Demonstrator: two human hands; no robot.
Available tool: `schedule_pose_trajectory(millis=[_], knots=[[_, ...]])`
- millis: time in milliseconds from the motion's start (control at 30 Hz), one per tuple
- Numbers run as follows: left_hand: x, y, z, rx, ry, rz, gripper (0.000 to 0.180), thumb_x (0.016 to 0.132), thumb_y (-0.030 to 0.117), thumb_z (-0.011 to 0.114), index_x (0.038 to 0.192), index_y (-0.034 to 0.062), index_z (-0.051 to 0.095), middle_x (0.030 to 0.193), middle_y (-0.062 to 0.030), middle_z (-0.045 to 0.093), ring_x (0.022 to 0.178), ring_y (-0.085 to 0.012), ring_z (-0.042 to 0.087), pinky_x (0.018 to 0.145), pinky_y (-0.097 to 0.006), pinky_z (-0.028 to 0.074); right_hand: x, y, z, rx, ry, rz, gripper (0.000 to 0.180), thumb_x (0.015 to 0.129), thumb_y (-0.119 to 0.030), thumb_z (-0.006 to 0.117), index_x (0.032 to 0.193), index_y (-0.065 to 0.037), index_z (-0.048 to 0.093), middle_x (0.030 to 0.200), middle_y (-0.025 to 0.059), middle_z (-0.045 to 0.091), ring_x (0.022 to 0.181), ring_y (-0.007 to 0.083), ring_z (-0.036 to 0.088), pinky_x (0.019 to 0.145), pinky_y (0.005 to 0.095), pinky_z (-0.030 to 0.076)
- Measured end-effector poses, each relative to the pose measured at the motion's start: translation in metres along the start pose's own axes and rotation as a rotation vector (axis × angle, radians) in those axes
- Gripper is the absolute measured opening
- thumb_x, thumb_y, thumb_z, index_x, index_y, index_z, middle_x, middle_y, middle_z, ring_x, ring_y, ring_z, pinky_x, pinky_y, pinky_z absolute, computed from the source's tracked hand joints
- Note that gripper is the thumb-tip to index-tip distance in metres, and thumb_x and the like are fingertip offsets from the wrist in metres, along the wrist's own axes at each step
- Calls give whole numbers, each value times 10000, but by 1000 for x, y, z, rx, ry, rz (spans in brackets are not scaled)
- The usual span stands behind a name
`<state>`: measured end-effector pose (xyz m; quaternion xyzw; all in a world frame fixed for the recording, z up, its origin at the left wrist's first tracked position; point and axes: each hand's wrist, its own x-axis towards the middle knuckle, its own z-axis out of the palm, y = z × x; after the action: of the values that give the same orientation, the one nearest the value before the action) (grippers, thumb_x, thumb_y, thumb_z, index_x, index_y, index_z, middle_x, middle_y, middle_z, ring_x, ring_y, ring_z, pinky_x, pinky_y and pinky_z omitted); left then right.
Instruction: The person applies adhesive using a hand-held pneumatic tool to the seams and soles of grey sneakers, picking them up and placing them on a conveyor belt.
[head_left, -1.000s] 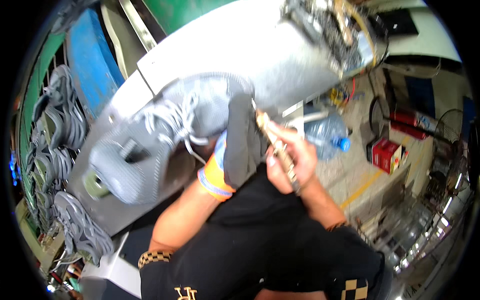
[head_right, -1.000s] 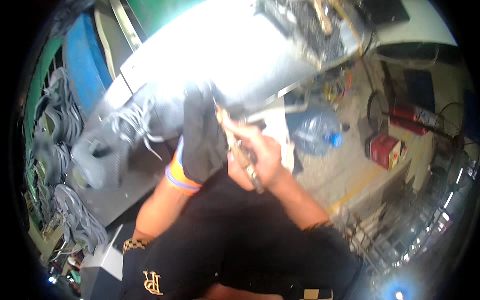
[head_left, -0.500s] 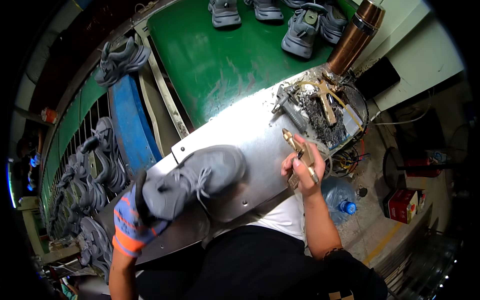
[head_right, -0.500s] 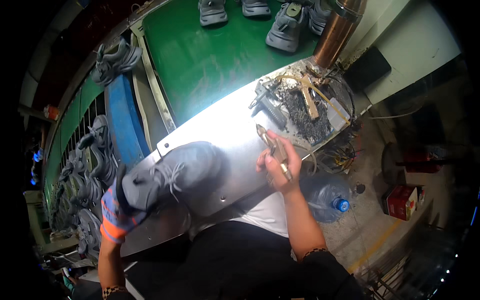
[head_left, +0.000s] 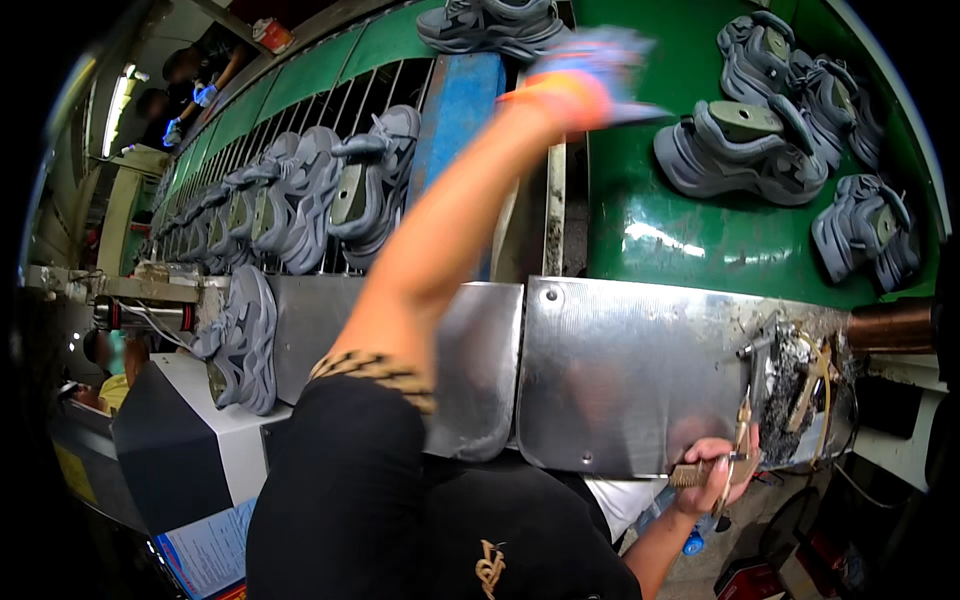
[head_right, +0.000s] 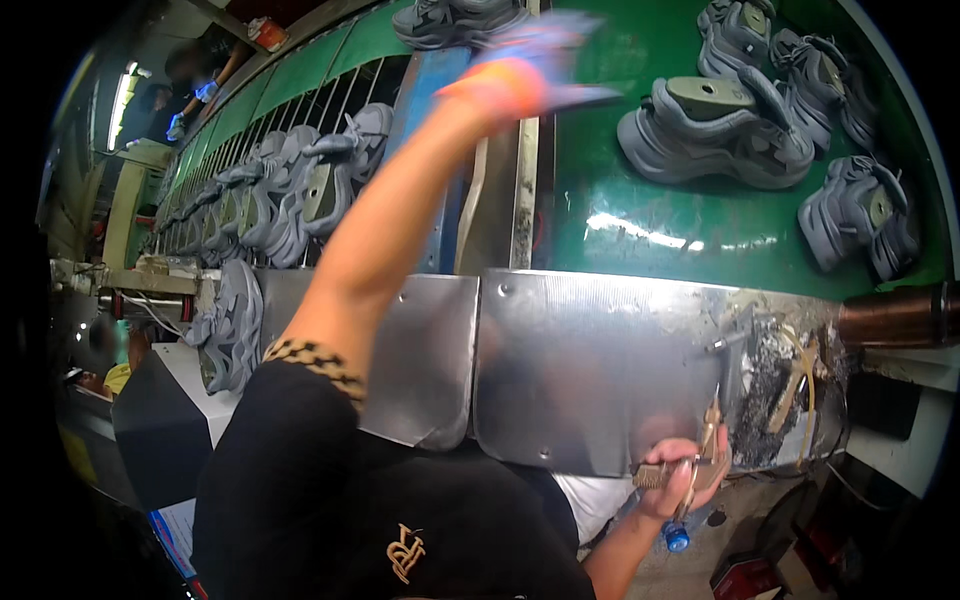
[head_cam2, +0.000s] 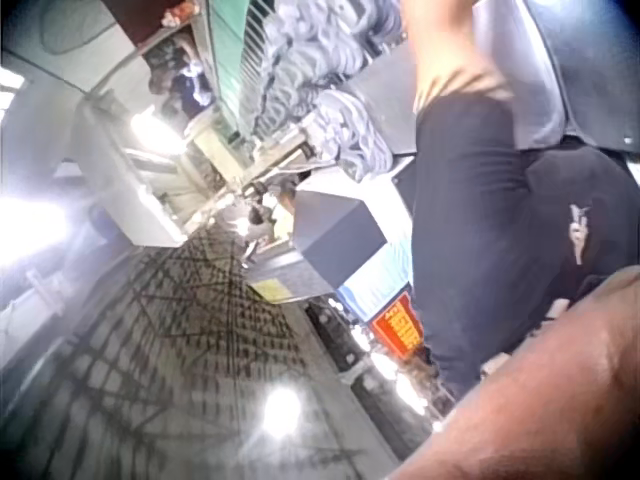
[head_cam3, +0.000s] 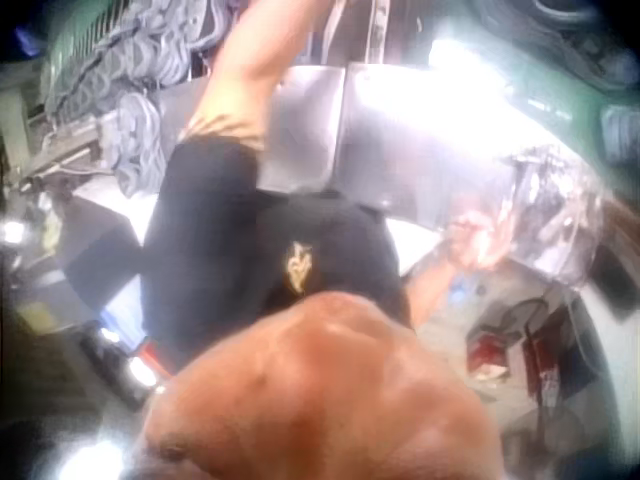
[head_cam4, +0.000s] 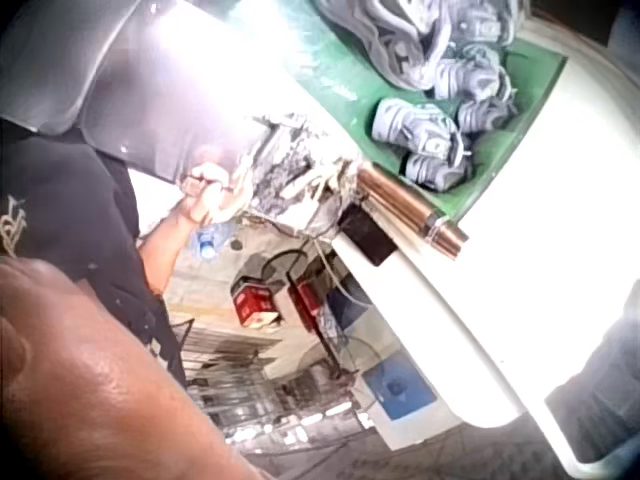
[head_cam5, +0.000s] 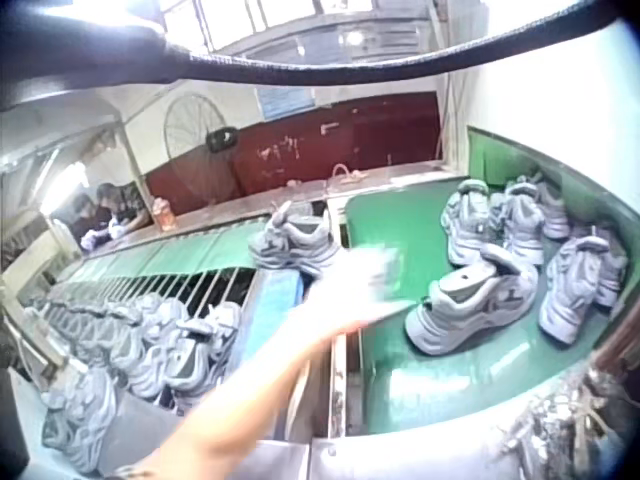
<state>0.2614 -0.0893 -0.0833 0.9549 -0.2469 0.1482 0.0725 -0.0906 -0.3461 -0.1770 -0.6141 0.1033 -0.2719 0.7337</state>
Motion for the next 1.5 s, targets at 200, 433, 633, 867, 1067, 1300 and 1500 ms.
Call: schedule_pose_trajectory(millis=[200,433,633,867,1067,1300,1500], knots=[[-229,-170,-76,108,-127,-921,663,715,557,713,1252,185,597,1068,-204,665,1043,-380,608,920,-416,464,-1,4,-3,19,-68,27,648,862,-148,491,1385,135,234,733,113,511,588,174,486,544,296,446],[-396,-151,-164,-623,776,-785,285,862,206,606,1039,-10,661,991,-63,670,814,-179,648,726,-301,529,4,2,-4,15,-97,26,611,882,-147,486,1397,104,275,751,82,525,619,152,485,564,279,426],[-519,-165,-298,-673,770,-766,263,861,171,526,986,-20,656,938,-59,658,818,-141,609,766,-268,490,3,-9,3,-17,-52,45,634,852,-164,522,1381,102,297,735,78,521,613,159,513,569,282,454],[-550,-169,-199,549,-283,-1138,558,781,399,673,1184,21,594,1099,-231,639,1034,-377,597,915,-426,465,2,-1,2,98,-79,5,632,873,-182,547,1389,85,300,741,77,529,608,158,503,594,293,444],[-466,-90,-206,573,-188,-970,629,737,177,696,1317,55,489,1346,-213,466,1236,-367,448,1036,-410,382,5,3,-3,87,-63,32,662,859,-161,552,1394,106,268,723,84,527,581,161,501,572,294,452],[-185,-212,-48,-926,213,-725,597,940,329,576,1424,33,388,1421,-116,450,1256,-234,482,1013,-318,400,1,3,1,-21,13,20,693,837,-178,537,1390,121,246,689,99,515,527,164,488,502,282,456],[-42,-387,73,-1401,310,-1356,665,856,397,650,1385,55,434,1351,-123,503,1159,-260,528,932,-360,455,2,1,-3,-50,78,128,702,827,-200,569,1372,112,254,643,111,500,479,178,482,458,286,449]])
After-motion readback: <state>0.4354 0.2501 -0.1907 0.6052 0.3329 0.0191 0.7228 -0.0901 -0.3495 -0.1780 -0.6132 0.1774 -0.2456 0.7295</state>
